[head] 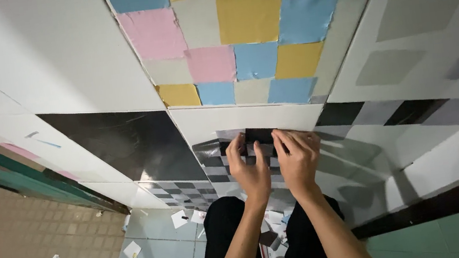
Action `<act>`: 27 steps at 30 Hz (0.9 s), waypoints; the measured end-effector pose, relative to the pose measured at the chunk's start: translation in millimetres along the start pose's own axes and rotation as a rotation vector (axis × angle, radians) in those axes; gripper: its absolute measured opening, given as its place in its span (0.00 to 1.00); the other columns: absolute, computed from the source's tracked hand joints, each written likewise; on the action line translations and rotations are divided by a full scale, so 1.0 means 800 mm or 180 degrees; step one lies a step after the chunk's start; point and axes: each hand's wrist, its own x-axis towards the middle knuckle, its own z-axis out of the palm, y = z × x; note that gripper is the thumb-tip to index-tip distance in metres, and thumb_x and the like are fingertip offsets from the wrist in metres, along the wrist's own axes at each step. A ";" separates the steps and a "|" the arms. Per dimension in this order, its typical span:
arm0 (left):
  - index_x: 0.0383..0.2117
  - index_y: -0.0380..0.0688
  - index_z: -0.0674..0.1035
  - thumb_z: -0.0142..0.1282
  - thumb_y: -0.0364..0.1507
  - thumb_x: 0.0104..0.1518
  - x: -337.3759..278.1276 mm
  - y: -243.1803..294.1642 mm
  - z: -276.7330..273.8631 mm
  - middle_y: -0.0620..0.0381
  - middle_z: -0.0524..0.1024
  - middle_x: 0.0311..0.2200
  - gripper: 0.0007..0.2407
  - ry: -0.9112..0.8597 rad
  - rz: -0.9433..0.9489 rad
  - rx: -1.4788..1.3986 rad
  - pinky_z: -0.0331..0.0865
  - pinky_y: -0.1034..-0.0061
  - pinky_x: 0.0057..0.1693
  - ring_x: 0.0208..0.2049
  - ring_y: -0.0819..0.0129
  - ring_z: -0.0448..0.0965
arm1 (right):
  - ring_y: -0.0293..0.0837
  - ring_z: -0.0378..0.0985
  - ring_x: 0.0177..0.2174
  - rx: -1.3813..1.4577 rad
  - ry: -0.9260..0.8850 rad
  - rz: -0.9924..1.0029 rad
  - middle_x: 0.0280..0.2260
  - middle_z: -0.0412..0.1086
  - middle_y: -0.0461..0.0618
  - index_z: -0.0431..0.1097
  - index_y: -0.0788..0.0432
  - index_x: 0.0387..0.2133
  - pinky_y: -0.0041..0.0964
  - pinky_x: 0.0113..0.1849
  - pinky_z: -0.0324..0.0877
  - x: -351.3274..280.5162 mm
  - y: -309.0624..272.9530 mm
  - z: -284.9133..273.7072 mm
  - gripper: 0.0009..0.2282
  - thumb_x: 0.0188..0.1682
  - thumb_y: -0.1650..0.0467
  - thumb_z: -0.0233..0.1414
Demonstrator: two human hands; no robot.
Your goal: Peeling off small square vinyl stickers from a tiled wall surface one by one
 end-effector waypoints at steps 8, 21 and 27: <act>0.54 0.32 0.80 0.67 0.16 0.57 0.003 0.006 -0.002 0.44 0.77 0.44 0.18 0.0004 0.0039 0.0011 0.80 0.58 0.50 0.46 0.45 0.84 | 0.41 0.85 0.35 0.0252 -0.0021 0.0142 0.35 0.84 0.46 0.84 0.55 0.41 0.38 0.45 0.72 -0.002 -0.001 -0.002 0.07 0.50 0.75 0.69; 0.42 0.46 0.86 0.67 0.21 0.61 0.052 -0.003 -0.013 0.58 0.75 0.38 0.07 -0.0168 0.1305 0.0751 0.77 0.70 0.41 0.37 0.63 0.80 | 0.44 0.87 0.36 0.0458 -0.0221 0.0377 0.37 0.83 0.47 0.84 0.54 0.41 0.36 0.39 0.79 -0.001 0.003 -0.008 0.07 0.50 0.74 0.69; 0.35 0.47 0.83 0.64 0.20 0.62 0.059 0.000 -0.013 0.58 0.74 0.33 0.05 -0.0083 0.1660 0.0752 0.73 0.70 0.37 0.29 0.63 0.76 | 0.43 0.86 0.34 0.0355 -0.0232 0.0334 0.36 0.83 0.46 0.84 0.54 0.42 0.35 0.41 0.78 0.001 -0.001 -0.011 0.07 0.51 0.74 0.67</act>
